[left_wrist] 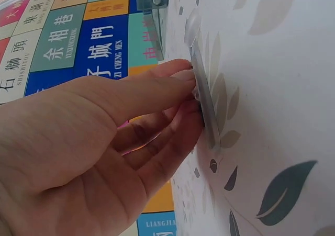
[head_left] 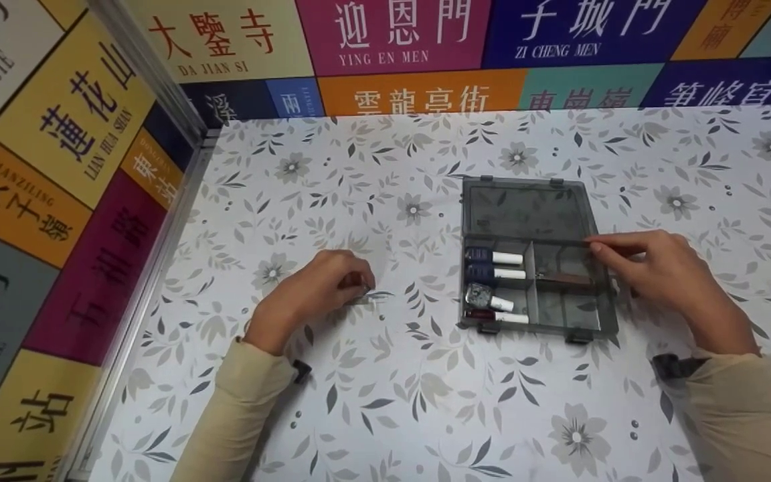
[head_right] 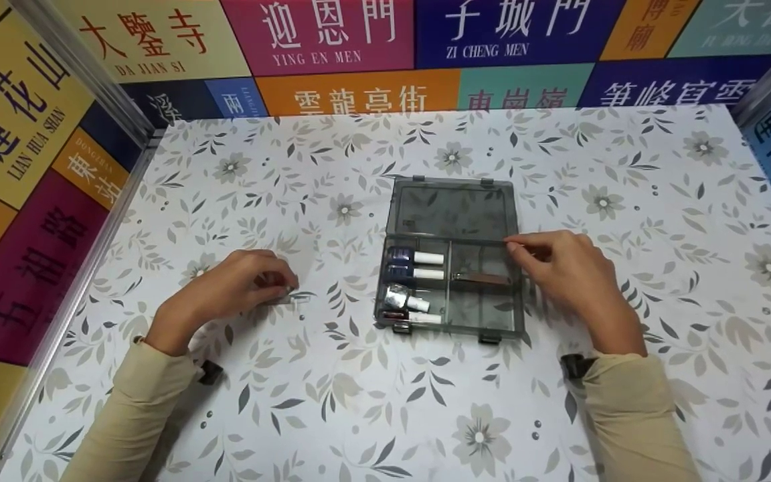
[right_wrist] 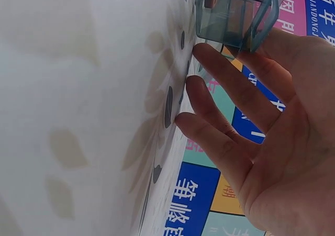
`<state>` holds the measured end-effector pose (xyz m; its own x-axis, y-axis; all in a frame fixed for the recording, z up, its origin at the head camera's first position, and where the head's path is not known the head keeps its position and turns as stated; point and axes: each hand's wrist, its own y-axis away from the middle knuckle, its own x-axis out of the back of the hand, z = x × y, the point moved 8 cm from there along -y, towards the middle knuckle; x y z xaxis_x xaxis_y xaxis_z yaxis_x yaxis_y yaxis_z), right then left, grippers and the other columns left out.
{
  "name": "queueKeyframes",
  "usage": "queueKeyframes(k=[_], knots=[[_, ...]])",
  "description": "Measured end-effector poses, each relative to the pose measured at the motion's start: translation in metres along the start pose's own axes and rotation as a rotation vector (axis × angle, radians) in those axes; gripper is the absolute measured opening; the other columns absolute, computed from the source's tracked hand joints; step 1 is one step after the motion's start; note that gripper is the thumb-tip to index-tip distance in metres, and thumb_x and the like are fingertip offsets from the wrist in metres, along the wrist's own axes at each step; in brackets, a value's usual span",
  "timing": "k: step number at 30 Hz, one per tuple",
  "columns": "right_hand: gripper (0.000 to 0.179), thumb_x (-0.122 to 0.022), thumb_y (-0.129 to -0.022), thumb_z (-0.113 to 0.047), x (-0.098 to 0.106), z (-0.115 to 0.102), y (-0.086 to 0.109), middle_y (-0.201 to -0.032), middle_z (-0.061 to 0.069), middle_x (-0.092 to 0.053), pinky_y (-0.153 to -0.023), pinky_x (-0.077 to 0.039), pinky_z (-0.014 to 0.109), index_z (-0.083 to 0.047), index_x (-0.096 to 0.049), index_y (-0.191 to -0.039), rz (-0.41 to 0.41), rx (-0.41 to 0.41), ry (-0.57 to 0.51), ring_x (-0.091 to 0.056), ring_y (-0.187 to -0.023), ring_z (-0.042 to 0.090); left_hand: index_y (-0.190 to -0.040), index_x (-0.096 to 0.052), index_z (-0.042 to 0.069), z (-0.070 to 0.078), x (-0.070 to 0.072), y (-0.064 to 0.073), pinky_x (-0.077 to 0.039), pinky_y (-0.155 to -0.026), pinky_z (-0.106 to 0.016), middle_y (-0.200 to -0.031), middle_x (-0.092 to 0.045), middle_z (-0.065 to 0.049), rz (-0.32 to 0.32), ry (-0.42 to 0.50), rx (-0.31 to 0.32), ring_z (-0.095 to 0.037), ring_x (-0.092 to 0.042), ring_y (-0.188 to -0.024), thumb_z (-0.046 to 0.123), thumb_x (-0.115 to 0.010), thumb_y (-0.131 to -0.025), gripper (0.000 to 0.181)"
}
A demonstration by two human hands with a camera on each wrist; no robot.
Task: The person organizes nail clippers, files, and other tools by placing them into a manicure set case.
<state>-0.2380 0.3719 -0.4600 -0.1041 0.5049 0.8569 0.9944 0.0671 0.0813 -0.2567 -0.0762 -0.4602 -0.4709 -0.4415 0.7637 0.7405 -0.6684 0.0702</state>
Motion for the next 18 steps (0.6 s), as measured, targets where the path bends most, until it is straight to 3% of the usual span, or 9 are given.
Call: queueKeyframes(k=[4,9,18], knots=[[0.044,-0.062,-0.107,-0.056,-0.0003,0.0001,-0.0005,-0.131,0.018,-0.077,-0.058,-0.042,0.032,-0.028,-0.077,-0.137,-0.001,-0.003,0.0,-0.074,-0.109,0.036,-0.105,-0.08,0.007,-0.0023,-0.001,0.0003,-0.06,-0.083,-0.038,-0.099,-0.076,-0.007,-0.002,-0.003,0.023,-0.019,-0.068,-0.09,0.002,-0.076,-0.098,0.01],[0.045,-0.062,-0.106,-0.058,-0.0004,0.0013,-0.0007,-0.129,0.02,-0.078,-0.059,-0.043,0.033,-0.03,-0.077,-0.137,-0.005,-0.015,0.009,-0.067,-0.087,0.02,-0.105,-0.079,0.009,-0.0034,-0.0018,0.0006,-0.056,-0.083,-0.034,-0.099,-0.073,-0.005,-0.005,-0.002,0.048,-0.017,-0.066,-0.091,0.008,-0.077,-0.1,0.006],[0.046,-0.062,-0.106,-0.059,-0.001,0.0018,-0.0012,-0.129,0.018,-0.078,-0.06,-0.044,0.032,-0.029,-0.077,-0.137,-0.005,-0.022,0.004,-0.068,-0.098,0.023,-0.106,-0.077,0.006,-0.0004,-0.0007,-0.0008,-0.054,-0.081,-0.034,-0.099,-0.072,-0.008,0.019,-0.052,0.01,-0.022,-0.065,-0.09,0.005,-0.073,-0.1,0.007]])
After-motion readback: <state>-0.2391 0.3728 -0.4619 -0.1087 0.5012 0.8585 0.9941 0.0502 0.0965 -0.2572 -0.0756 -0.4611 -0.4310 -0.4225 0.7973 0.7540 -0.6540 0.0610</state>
